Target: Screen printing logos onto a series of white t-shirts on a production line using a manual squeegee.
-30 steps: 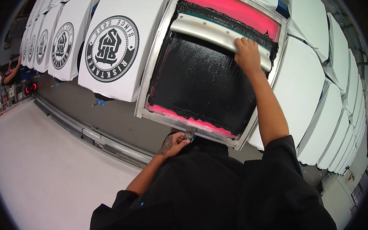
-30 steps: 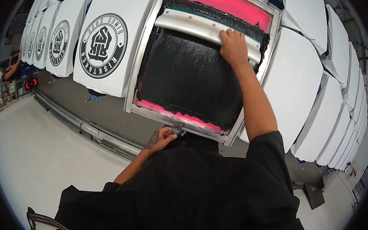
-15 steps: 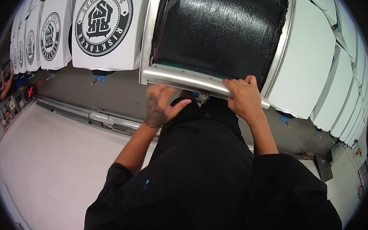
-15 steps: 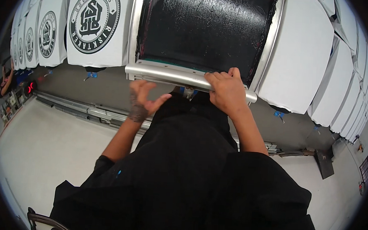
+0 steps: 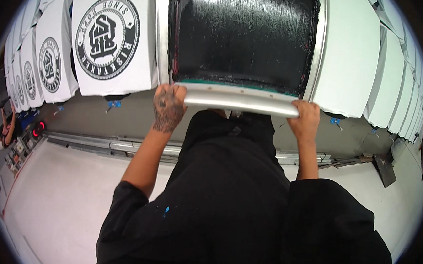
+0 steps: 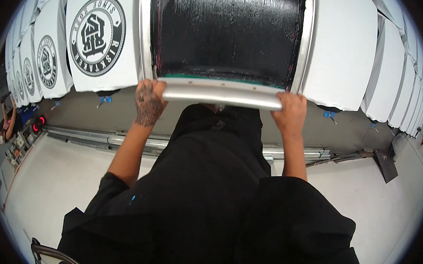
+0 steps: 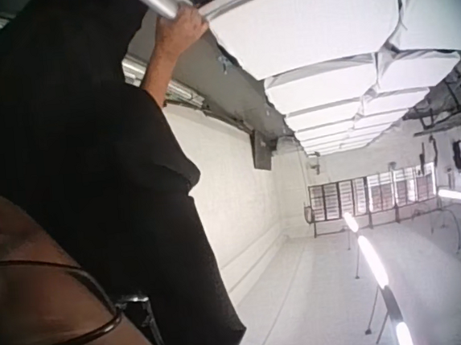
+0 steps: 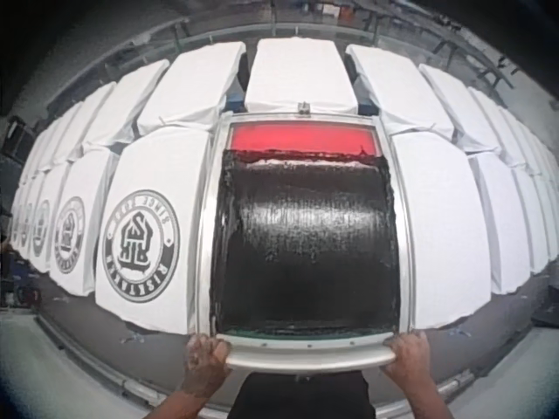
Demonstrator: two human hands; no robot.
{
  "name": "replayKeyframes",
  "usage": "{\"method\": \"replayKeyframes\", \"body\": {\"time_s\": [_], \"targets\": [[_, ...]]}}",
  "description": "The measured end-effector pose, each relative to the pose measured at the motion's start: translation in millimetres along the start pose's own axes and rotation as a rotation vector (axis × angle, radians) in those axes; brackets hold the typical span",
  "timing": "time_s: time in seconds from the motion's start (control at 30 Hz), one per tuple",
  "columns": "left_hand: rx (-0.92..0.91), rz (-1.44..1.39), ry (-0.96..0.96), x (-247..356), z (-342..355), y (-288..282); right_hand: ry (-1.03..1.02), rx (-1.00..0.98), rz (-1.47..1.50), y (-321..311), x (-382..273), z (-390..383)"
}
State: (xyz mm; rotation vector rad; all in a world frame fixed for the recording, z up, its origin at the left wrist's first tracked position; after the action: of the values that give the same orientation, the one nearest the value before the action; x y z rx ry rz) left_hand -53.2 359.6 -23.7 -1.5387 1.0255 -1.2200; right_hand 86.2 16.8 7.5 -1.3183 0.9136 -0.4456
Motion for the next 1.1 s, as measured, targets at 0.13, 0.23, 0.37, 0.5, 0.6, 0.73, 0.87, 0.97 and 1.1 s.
{"method": "replayKeyframes", "body": {"time_s": [0.13,0.23,0.37,0.5,0.6,0.73,0.87,0.97,1.1], "targets": [[0.001,-0.083,-0.021,7,-3,-10,0.093,-0.043,-0.039,7,3,-10],[0.275,-0.063,0.122,19,-37,-16,0.054,0.137,-0.055,7,-12,-44],[0.338,0.015,0.072,3,27,-31,0.052,0.171,-0.109,-3,2,11],[0.526,0.098,0.163,-27,156,-45,-0.014,0.219,-0.258,-17,47,141],[0.273,0.359,0.045,-41,291,-62,0.091,0.092,-0.356,-34,88,263],[0.12,0.113,0.04,-62,375,-67,0.117,-0.057,-0.331,-40,120,331],[0.007,0.365,-0.079,-131,311,-37,0.094,-0.075,-0.336,-32,76,293],[0.286,0.084,0.15,-52,152,-53,-0.028,-0.021,-0.315,-48,24,162],[0.059,0.002,0.052,-2,1,-36,0.064,-0.006,-0.042,-30,-12,21]]}}
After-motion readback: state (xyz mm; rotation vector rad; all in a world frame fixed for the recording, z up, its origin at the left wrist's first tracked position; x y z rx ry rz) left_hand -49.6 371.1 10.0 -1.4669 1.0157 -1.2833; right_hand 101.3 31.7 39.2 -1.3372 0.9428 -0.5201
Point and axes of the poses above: each hand's wrist, its own z-axis towards the middle knuckle, its own y-axis out of the palm, x = y × z, the point moved 10 cm from there along z, towards the middle knuckle, and after that the axes turned 5 degrees about -y, right-handed, at the moved point
